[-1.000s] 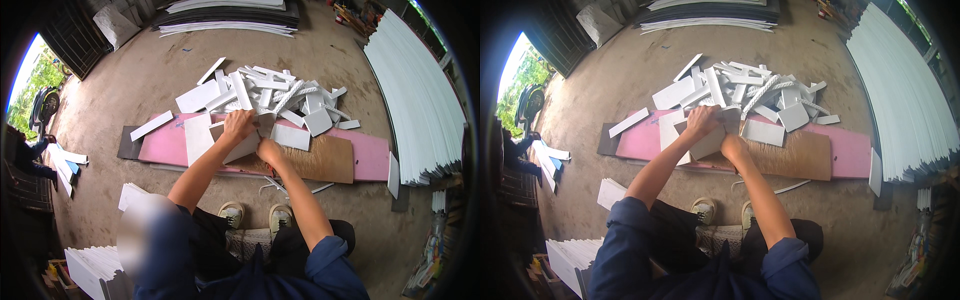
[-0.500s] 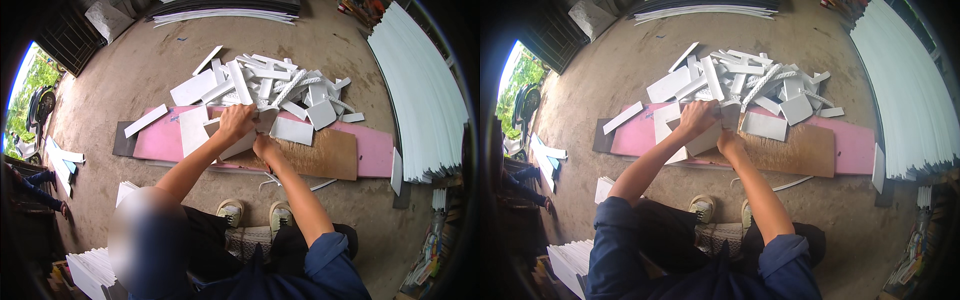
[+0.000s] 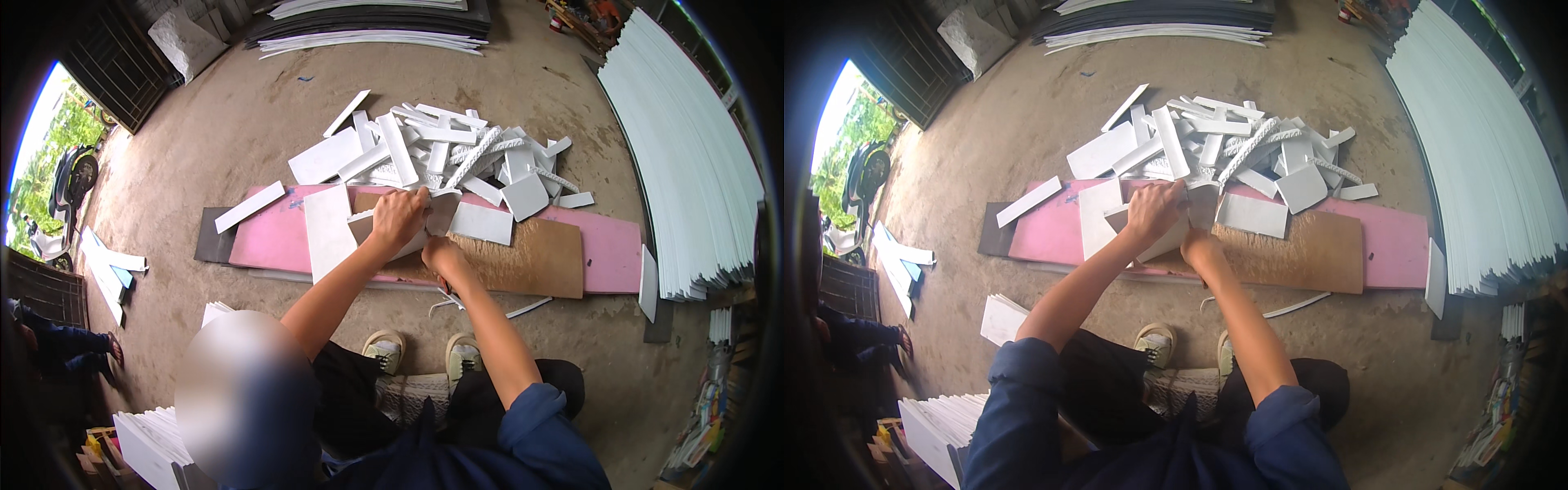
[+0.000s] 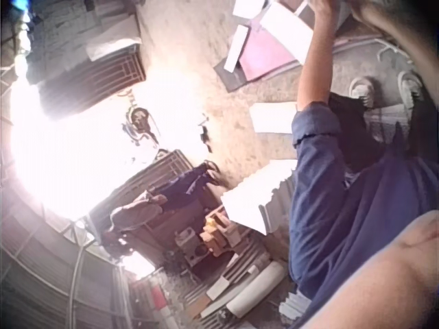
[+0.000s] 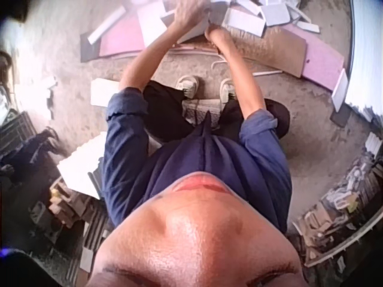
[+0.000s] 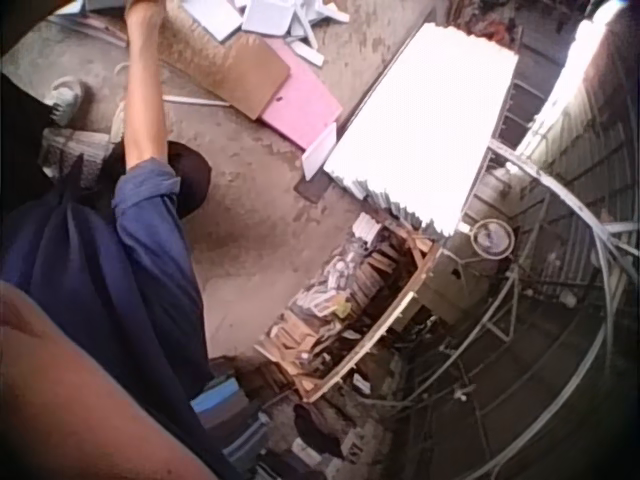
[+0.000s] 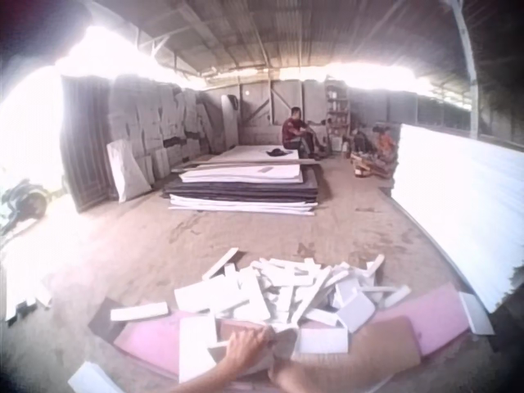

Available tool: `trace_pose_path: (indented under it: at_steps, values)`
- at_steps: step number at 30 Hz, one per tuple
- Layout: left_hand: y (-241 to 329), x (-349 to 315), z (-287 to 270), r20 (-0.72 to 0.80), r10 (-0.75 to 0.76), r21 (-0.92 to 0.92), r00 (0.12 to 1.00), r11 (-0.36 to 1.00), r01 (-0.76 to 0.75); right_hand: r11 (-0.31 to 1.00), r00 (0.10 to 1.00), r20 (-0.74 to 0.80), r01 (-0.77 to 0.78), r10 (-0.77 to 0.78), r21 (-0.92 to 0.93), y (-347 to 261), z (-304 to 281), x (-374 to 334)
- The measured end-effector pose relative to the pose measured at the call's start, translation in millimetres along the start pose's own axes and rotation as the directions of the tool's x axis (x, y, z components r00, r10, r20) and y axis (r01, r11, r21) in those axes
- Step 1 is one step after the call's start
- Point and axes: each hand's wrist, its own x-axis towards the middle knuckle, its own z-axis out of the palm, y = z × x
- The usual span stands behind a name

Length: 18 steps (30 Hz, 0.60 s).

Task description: The person cuts white foam sheets into smaller pieces using a utility knife, then sorts the cut pieces and scraps into a large white sack. The person also moves a cardboard sheet aside and places it on a stack.

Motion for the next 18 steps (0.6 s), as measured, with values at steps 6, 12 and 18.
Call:
trace_pose_path:
  at_steps: [6,12,18]
  values:
    - [3,1,-9,0.149,-0.044,-0.026,0.988,0.998,0.048,0.997,0.998,0.024,-0.063,0.062,0.036,-3,-6,-11]
    - [-4,7,-12,0.267,-0.102,-0.04,0.958,0.992,0.117,0.997,0.997,0.0,-0.077,0.077,0.015,-4,5,-5]
    - [-4,10,-12,0.283,-0.107,-0.04,0.953,0.991,0.124,0.998,0.998,-0.038,-0.059,0.058,-0.033,14,47,22]
